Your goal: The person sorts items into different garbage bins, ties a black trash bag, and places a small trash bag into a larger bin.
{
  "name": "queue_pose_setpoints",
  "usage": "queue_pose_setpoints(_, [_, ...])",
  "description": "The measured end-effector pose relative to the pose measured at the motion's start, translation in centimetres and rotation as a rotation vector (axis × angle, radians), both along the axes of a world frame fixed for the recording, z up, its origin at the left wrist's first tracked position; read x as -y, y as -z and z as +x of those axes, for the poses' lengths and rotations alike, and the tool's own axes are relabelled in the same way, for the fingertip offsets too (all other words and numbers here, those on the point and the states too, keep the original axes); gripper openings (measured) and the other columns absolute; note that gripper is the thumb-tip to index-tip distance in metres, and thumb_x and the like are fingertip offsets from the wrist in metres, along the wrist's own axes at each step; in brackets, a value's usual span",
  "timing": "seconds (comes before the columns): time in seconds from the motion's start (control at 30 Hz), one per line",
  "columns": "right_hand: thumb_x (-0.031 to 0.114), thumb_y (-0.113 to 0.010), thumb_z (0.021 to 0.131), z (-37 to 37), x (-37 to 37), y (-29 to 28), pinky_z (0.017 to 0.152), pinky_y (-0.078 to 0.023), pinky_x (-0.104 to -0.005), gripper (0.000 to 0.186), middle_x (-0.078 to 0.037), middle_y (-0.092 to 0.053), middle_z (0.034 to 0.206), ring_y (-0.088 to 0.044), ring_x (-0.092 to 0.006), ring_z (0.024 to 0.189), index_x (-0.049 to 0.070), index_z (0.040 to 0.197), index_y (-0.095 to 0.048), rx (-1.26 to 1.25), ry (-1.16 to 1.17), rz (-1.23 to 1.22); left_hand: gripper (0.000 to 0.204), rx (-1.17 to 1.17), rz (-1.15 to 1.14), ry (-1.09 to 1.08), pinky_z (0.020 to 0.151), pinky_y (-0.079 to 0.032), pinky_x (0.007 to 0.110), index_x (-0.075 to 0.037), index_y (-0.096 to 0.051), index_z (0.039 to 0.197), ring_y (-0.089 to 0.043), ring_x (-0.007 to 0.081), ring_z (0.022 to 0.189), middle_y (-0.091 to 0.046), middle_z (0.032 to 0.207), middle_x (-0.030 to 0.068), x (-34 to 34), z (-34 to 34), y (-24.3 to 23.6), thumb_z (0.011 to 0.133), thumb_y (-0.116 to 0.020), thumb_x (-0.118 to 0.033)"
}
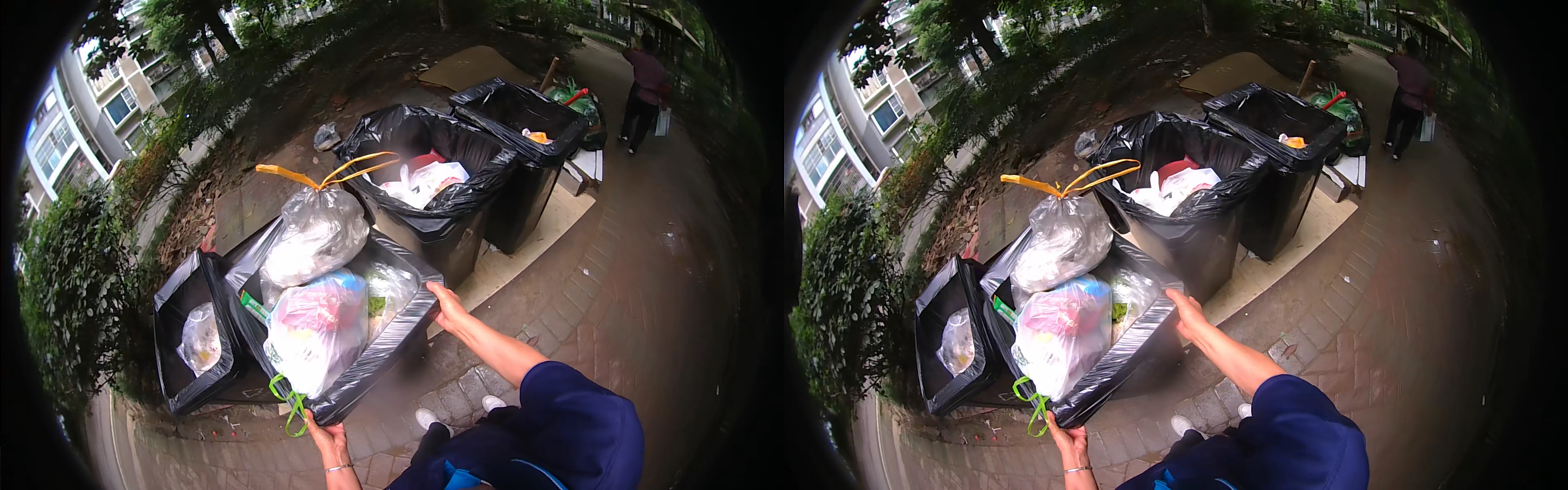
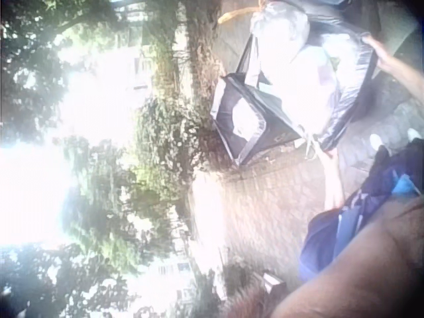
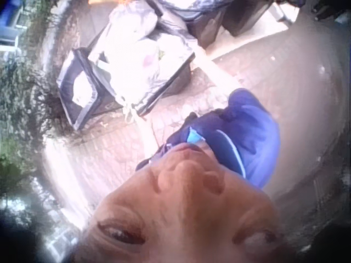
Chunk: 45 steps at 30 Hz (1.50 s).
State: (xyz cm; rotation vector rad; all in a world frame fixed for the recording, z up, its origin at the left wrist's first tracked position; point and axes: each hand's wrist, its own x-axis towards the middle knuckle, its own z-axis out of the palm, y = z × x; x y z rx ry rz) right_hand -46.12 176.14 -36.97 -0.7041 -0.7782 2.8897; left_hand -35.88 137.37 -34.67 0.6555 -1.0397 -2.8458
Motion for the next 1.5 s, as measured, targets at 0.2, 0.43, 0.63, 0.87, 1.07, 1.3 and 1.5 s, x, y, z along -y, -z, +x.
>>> queue_pose_setpoints(0.2, [0.025,-0.065,0.080,10.9,-6.1,-1.3,0.074,-0.053,-0.0370,0.025,-0.005,-0.064,0.089,-0.062,-0.0186,0.080,0.005,0.096,-0.058,0.072,-0.091,0.059,0.044,0.167,0.012,-0.149,0.091,-0.046,0.043,-0.009,-0.051,0.118,-0.056,0.0239,0.105,-0.057,0.117,0.0058,-8.3,15.1,0.6,0.086,-0.058,-0.039])
queue_pose_setpoints(0.43, [0.027,-0.061,0.082,23.3,-12.7,-1.8,0.088,-0.046,-0.0395,0.037,-0.007,-0.061,0.107,-0.058,-0.0211,0.098,0.006,0.112,-0.053,0.113,-0.182,0.152,0.038,0.320,0.149,-0.223,0.077,-0.051,0.039,-0.009,-0.053,0.113,-0.059,0.0214,0.091,-0.060,0.105,0.0063,-16.4,29.4,0.5,0.089,-0.051,-0.038])
queue_pose_setpoints(0.63, [0.037,-0.058,0.081,36.0,-15.1,-3.9,0.101,-0.038,-0.0429,0.057,-0.012,-0.052,0.124,-0.051,-0.0277,0.113,0.004,0.124,-0.045,0.106,-0.295,0.167,0.037,0.445,0.108,-0.205,0.064,-0.050,0.030,-0.012,-0.054,0.109,-0.060,0.0175,0.075,-0.061,0.091,0.0035,-18.8,41.6,3.1,0.085,-0.056,-0.040])
queue_pose_setpoints(0.87, [0.042,-0.062,0.080,47.8,-18.5,-1.1,0.094,-0.043,-0.0383,0.051,-0.007,-0.060,0.114,-0.055,-0.0237,0.106,0.007,0.117,-0.052,0.219,-0.250,0.137,0.034,0.303,0.127,-0.172,0.080,-0.052,0.038,-0.011,-0.053,0.111,-0.061,0.0197,0.094,-0.061,0.106,0.0035,-18.7,48.7,2.9,0.084,-0.060,-0.031])
queue_pose_setpoints(1.07, [0.039,-0.054,0.085,56.6,-20.8,-2.4,0.101,-0.038,-0.0418,0.058,-0.012,-0.050,0.127,-0.049,-0.0276,0.116,0.003,0.128,-0.040,0.218,-0.371,-0.001,0.031,0.393,0.059,-0.257,0.060,-0.054,0.032,-0.009,-0.055,0.109,-0.063,0.0171,0.077,-0.064,0.093,0.0030,-20.0,54.8,2.4,0.087,-0.055,-0.030])
queue_pose_setpoints(1.3, [0.044,-0.048,0.091,53.1,-29.4,-1.8,0.088,-0.047,-0.0443,0.057,-0.016,-0.048,0.127,-0.056,-0.0323,0.103,0.011,0.134,-0.032,0.258,-1.060,0.436,0.039,0.324,-0.052,-0.248,0.078,-0.053,0.038,-0.010,-0.050,0.118,-0.060,0.0211,0.097,-0.058,0.114,0.0035,-19.4,55.6,3.0,0.088,-0.054,-0.034])
queue_pose_setpoints(1.5, [0.037,-0.056,0.085,32.8,-25.3,-14.0,0.104,-0.027,-0.0403,0.067,-0.014,-0.027,0.142,-0.031,-0.0284,0.129,0.013,0.140,-0.026,-0.492,-0.047,1.372,0.057,0.326,-1.370,-0.391,0.103,-0.029,0.038,0.002,-0.033,0.132,-0.038,0.0313,0.123,-0.037,0.134,0.0204,-17.1,50.5,-4.1,0.084,-0.057,-0.018])
